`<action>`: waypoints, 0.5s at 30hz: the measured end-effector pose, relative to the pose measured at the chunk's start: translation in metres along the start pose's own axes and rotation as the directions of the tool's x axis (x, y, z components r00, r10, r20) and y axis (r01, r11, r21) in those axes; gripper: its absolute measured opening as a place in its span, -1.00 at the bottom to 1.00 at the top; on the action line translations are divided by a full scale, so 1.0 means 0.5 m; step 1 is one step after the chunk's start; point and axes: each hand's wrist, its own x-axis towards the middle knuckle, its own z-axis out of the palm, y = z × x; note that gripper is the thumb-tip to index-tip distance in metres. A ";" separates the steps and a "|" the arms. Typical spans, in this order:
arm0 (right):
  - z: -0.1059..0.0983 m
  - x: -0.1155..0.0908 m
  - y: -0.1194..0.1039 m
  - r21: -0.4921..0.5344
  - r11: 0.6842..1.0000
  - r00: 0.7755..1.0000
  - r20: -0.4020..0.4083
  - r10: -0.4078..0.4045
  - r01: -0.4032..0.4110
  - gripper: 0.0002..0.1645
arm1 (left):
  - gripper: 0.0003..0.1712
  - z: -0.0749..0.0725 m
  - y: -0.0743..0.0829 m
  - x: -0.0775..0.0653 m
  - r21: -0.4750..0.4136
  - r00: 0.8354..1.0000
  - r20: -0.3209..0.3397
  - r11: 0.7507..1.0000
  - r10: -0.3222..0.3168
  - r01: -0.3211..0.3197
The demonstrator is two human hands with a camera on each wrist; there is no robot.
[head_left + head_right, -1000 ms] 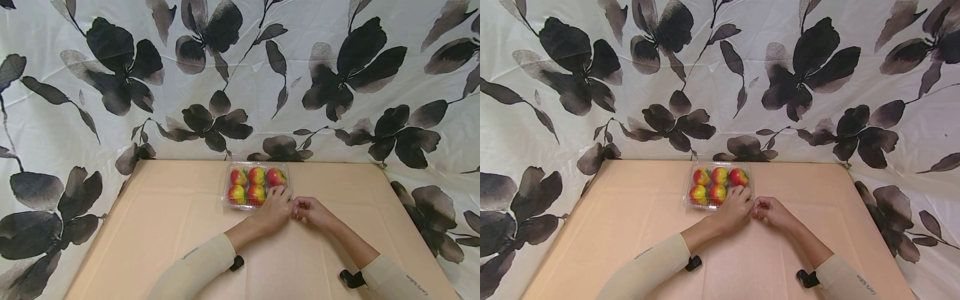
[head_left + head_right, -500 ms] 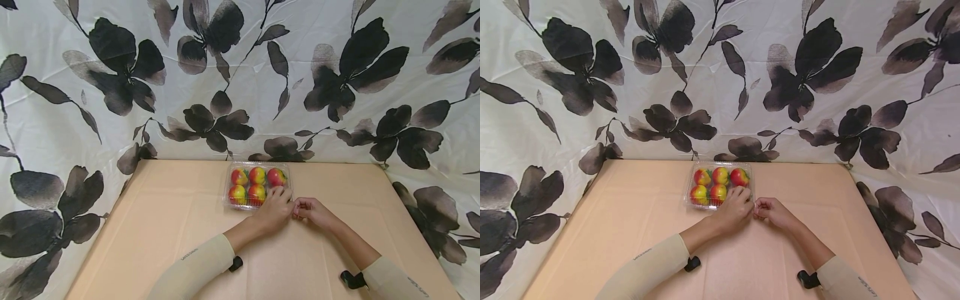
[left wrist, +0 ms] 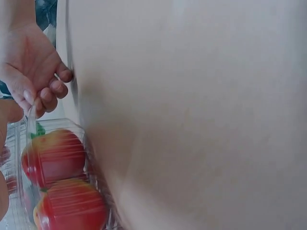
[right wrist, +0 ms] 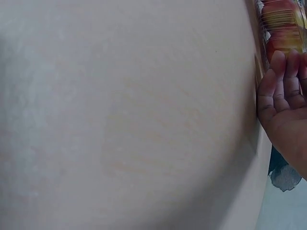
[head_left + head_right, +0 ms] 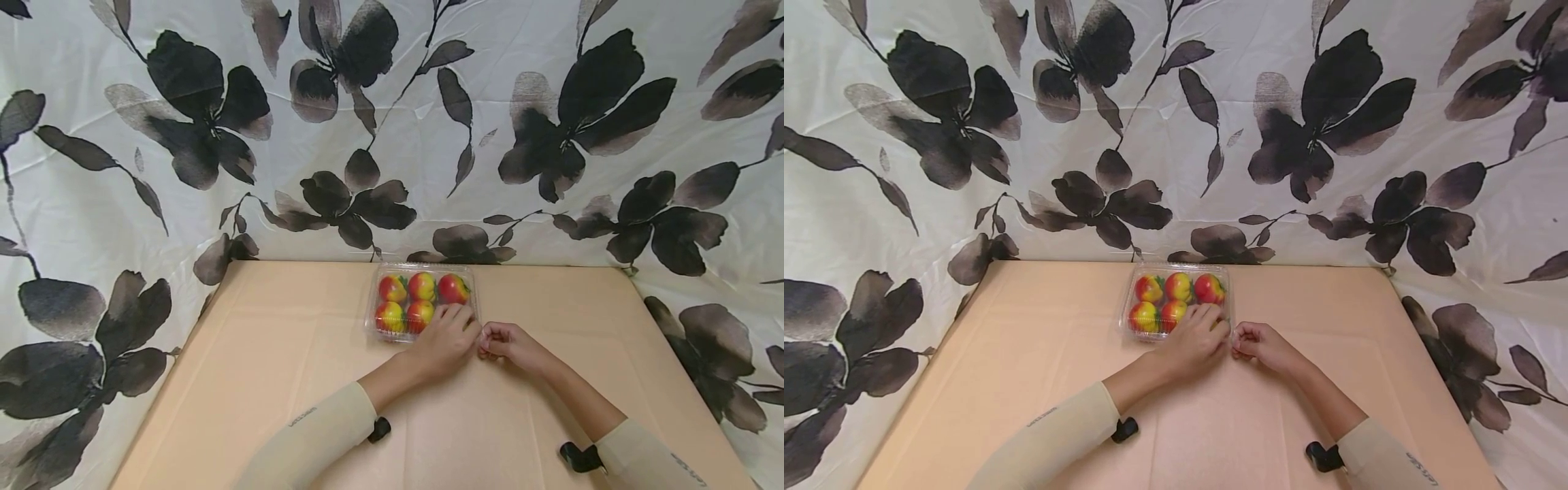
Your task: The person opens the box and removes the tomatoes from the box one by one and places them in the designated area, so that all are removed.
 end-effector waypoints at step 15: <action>-0.002 -0.002 -0.001 0.008 1.000 1.000 0.015 0.019 -0.019 -0.81 | -0.68 -0.039 -0.022 0.011 -0.041 0.999 -0.022 0.998 0.046 -0.047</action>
